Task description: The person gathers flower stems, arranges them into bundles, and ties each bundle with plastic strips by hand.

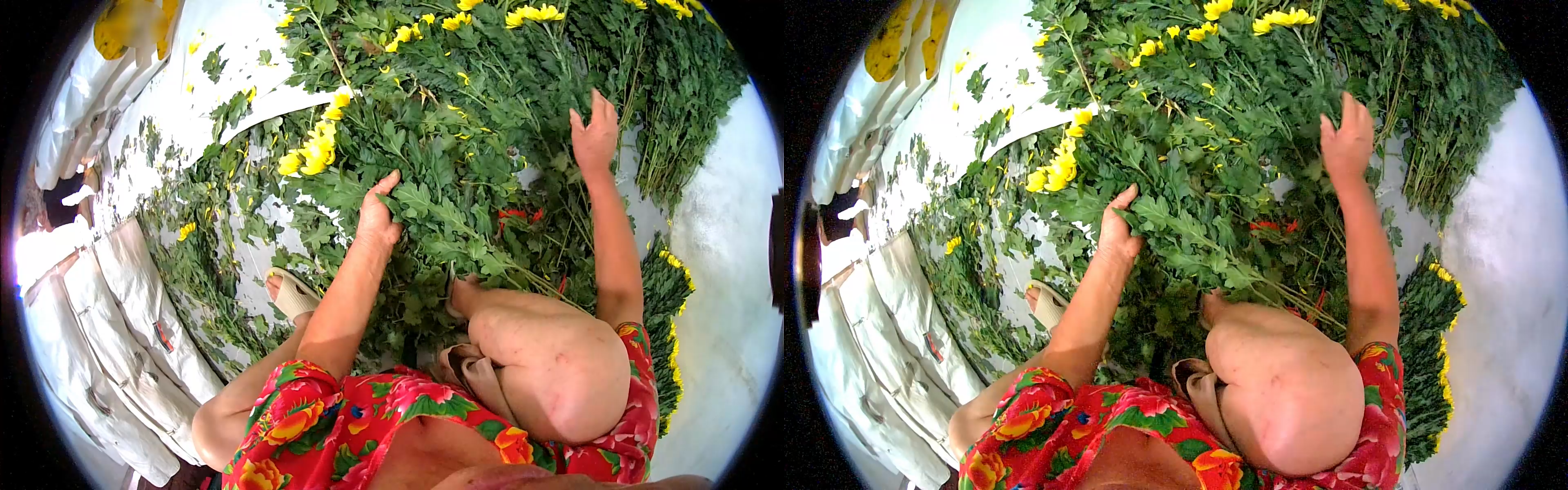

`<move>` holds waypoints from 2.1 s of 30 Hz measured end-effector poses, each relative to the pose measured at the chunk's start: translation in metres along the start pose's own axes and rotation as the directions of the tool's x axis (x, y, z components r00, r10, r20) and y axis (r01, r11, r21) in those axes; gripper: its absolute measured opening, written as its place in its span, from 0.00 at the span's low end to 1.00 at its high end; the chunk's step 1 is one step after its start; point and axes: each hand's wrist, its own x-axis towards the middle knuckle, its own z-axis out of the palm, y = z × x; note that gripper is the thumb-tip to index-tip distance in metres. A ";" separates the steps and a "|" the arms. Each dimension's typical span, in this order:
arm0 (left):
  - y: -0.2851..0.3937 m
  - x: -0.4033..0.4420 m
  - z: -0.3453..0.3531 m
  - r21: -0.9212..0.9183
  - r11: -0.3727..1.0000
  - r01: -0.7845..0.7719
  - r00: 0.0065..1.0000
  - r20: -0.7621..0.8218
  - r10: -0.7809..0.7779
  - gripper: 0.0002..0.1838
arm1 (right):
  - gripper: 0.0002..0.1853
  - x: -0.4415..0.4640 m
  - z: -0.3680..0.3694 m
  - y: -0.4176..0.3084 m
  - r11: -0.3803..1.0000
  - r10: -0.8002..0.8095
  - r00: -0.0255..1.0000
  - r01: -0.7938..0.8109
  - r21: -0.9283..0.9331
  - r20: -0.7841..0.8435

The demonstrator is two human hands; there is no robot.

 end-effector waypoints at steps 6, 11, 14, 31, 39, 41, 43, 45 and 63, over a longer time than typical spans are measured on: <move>-0.003 -0.003 0.017 0.042 0.999 0.009 1.000 -0.022 -0.008 0.24 | 0.19 -0.021 0.066 -0.042 0.995 -0.008 0.944 -0.024 0.094 0.328; 0.001 -0.010 0.020 0.076 0.997 -0.003 1.000 0.007 0.003 0.24 | 0.21 -0.011 0.083 -0.023 0.999 0.037 0.912 -0.036 -0.010 0.408; -0.001 -0.009 0.016 0.064 0.998 -0.014 1.000 0.024 0.013 0.20 | 0.24 -0.002 0.078 -0.013 0.912 0.110 0.702 -0.353 0.209 0.704; 0.006 -0.009 0.024 0.023 0.999 -0.044 0.993 0.112 0.041 0.23 | 0.21 -0.052 -0.066 -0.129 0.776 -0.197 0.945 -0.011 0.630 0.259; 0.003 -0.019 0.030 -0.005 0.998 -0.060 0.966 0.252 0.059 0.23 | 0.23 -0.101 -0.053 -0.164 0.836 -0.258 0.914 0.047 0.547 0.315; 0.001 -0.021 0.023 -0.016 0.997 -0.079 0.948 0.307 0.080 0.24 | 0.26 -0.098 -0.055 -0.163 0.834 -0.268 0.872 -0.002 0.552 0.409; 0.004 -0.027 0.019 -0.058 0.996 -0.074 0.927 0.364 0.090 0.24 | 0.29 -0.090 -0.068 -0.168 0.814 -0.311 0.859 0.021 0.581 0.406; 0.005 -0.025 0.015 -0.059 0.996 -0.073 0.918 0.386 0.090 0.24 | 0.32 -0.090 -0.072 -0.171 0.793 -0.352 0.845 0.040 0.608 0.404; -0.002 -0.023 0.008 -0.061 0.997 -0.038 0.941 0.335 0.056 0.20 | 0.34 -0.109 -0.056 -0.169 0.789 -0.480 0.751 0.144 0.598 0.453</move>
